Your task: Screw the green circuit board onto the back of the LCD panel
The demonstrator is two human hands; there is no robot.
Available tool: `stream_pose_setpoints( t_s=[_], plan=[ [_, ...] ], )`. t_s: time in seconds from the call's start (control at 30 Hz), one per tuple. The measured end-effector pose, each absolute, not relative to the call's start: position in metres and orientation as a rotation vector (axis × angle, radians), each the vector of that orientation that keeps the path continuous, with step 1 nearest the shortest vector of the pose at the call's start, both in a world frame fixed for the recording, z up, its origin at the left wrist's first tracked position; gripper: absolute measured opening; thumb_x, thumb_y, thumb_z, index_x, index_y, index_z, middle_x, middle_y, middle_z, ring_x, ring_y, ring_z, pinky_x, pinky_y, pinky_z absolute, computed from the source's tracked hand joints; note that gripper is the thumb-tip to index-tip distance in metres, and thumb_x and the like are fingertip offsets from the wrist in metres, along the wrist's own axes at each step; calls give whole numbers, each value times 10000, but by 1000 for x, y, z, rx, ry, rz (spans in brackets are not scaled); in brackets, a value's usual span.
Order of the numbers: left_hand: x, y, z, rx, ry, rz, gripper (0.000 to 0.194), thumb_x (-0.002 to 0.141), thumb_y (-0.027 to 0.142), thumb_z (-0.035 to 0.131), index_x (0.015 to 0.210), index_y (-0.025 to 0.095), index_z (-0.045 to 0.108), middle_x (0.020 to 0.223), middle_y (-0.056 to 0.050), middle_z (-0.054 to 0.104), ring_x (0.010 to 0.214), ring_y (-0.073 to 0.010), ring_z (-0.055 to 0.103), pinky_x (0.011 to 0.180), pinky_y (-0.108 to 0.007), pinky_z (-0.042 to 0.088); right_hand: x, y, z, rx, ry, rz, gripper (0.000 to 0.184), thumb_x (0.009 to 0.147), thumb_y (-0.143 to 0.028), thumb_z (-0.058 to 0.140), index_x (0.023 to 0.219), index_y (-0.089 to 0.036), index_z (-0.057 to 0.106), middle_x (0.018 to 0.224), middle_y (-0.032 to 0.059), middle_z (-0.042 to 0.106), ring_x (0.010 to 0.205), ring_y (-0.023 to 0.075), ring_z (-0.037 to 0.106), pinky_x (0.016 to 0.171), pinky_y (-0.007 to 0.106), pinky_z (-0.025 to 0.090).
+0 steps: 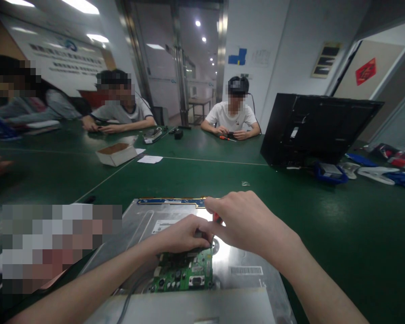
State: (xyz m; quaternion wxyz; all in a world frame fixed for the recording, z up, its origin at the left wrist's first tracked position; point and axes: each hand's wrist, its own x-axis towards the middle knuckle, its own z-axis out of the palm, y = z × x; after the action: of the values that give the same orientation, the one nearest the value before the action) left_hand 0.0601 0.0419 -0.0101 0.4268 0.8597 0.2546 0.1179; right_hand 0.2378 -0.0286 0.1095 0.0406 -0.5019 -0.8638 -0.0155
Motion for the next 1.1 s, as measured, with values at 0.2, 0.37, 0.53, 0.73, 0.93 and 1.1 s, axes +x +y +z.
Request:
stream_pose_setpoints(
  t_s=[0.2, 0.37, 0.53, 0.73, 0.93, 1.1],
  plan=[
    [60, 42, -10, 2156, 634, 286, 116, 735, 64, 661, 788, 146, 724, 710, 5, 680, 684, -141, 607, 632, -197, 432, 238, -29, 110, -1515, -2641, -4, 111, 840, -236, 598, 945, -225, 564, 797, -4, 697, 667, 170, 630, 524, 255, 274],
    [60, 42, -9, 2159, 619, 288, 106, 730, 63, 674, 785, 141, 720, 696, 10, 671, 670, -137, 599, 632, -200, 427, 239, -30, 110, -1483, -2637, 14, 86, 876, -318, 584, 910, -242, 567, 827, -14, 711, 688, 181, 637, 518, 261, 263],
    [60, 41, -9, 2149, 637, 303, 111, 723, 56, 660, 771, 138, 717, 715, 0, 680, 694, -149, 607, 638, -207, 428, 238, -28, 110, -1578, -2644, -58, 91, 895, -320, 565, 866, -233, 572, 726, -6, 694, 648, 185, 641, 504, 267, 242],
    [60, 41, -8, 2164, 623, 304, 105, 725, 64, 656, 760, 144, 715, 686, 10, 667, 669, -140, 594, 628, -203, 424, 239, -30, 111, -1474, -2667, 25, 120, 851, -262, 595, 959, -239, 547, 873, -5, 708, 725, 176, 646, 537, 267, 294],
    [60, 41, -6, 2171, 625, 299, 99, 731, 57, 658, 762, 139, 705, 717, 3, 677, 694, -148, 604, 644, -211, 427, 238, -26, 108, -1550, -2652, -78, 92, 899, -331, 565, 884, -240, 571, 743, -7, 695, 654, 184, 634, 517, 263, 242],
    [61, 41, -7, 2163, 623, 296, 100, 726, 43, 664, 758, 131, 699, 687, 13, 655, 661, -134, 585, 614, -199, 410, 238, -30, 110, -1452, -2645, 23, 150, 841, -233, 601, 978, -228, 542, 823, -17, 699, 672, 167, 623, 528, 259, 273]
  ],
)
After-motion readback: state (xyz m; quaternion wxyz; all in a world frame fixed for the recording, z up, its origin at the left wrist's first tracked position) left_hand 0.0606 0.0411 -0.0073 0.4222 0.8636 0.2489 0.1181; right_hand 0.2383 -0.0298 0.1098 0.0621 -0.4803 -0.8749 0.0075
